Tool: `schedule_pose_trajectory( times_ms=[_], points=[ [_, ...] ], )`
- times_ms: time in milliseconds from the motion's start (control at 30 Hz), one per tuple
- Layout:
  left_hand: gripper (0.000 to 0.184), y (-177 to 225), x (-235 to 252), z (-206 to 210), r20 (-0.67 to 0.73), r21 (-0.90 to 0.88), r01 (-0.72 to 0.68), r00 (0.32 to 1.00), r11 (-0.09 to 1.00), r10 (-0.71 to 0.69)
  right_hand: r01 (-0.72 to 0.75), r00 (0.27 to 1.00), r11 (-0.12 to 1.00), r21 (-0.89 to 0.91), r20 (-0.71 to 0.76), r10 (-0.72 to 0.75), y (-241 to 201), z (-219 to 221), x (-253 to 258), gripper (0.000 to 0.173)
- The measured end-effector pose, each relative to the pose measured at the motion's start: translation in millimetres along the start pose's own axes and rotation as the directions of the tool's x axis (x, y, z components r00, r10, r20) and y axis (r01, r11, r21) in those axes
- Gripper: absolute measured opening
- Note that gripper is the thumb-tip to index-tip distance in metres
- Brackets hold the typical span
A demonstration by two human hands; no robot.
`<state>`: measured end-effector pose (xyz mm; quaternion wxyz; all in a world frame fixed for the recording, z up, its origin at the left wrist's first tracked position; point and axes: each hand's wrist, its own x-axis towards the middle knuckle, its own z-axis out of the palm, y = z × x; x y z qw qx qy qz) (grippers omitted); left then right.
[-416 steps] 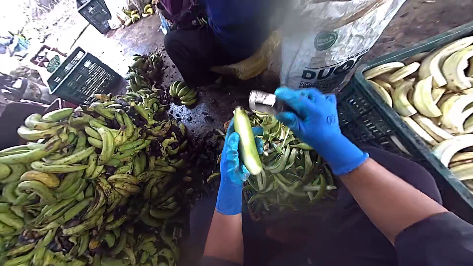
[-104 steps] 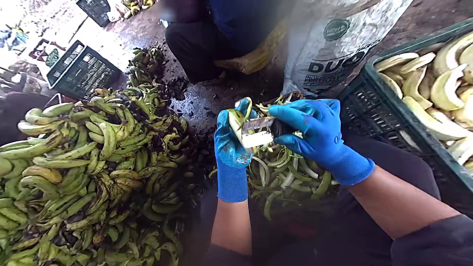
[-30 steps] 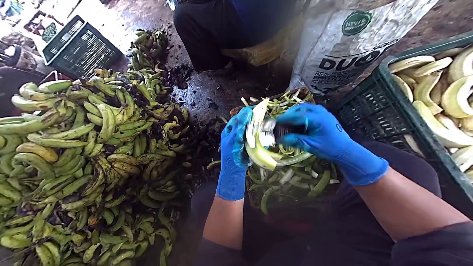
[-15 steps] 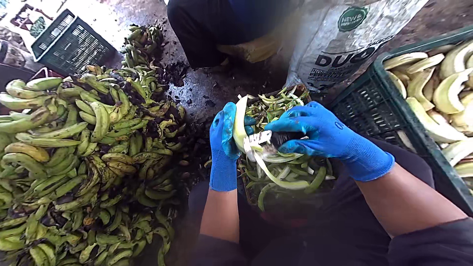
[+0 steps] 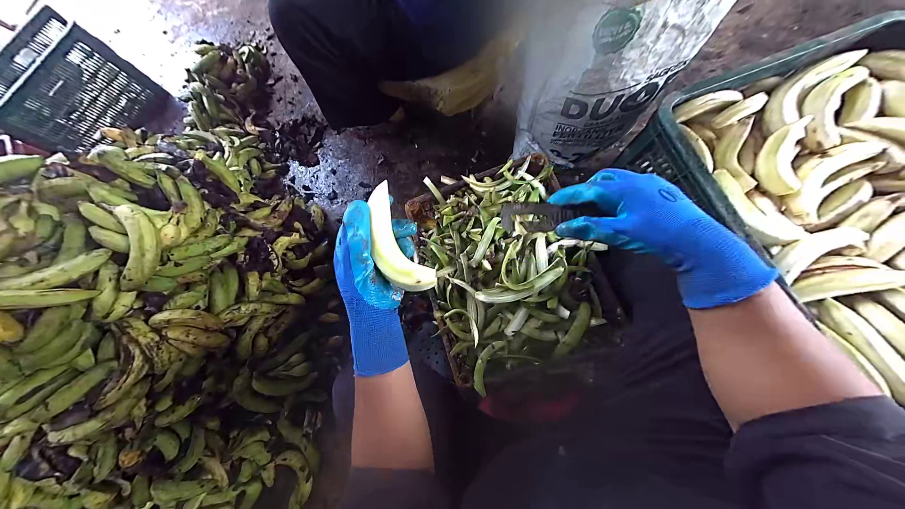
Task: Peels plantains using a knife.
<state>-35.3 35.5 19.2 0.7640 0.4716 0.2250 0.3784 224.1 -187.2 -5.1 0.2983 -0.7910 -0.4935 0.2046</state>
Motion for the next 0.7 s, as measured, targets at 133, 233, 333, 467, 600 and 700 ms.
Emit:
schedule_pose_trajectory(
  times_ms=[133,233,333,467,600,700],
  points=[
    [0.042,-30.2,3.7,22.7,0.224,-0.165,0.234,0.955,0.958,-0.195,-0.006,0.997,0.481,0.877,0.040,-0.060,-58.1,33.8,-18.9,0.038],
    [0.046,-81.4,-20.2,53.3,0.285,-0.186,0.357,0.911,0.915,-0.298,-0.055,0.986,0.376,0.925,0.110,-0.126,-81.0,79.5,-39.2,0.033],
    [0.071,-99.2,-18.2,63.4,0.251,-0.148,0.364,0.913,0.920,-0.321,-0.056,0.998,0.350,0.935,0.048,0.031,-67.5,75.3,-59.1,0.038],
    [0.054,-92.0,-8.2,68.8,0.241,0.122,0.486,0.831,0.865,-0.501,0.022,0.930,0.452,0.892,-0.184,0.319,2.9,-3.2,-73.1,0.034],
    [0.048,-102.4,-37.4,62.9,0.373,0.735,0.431,0.387,0.523,-0.843,-0.078,0.576,0.591,0.803,-0.448,0.684,126.1,-90.6,-87.0,0.038],
    [0.058,-126.6,-65.4,42.9,0.257,0.954,0.136,0.076,0.266,-0.963,-0.217,0.393,0.596,0.773,-0.489,0.779,192.6,-117.5,-106.9,0.049]
  ],
)
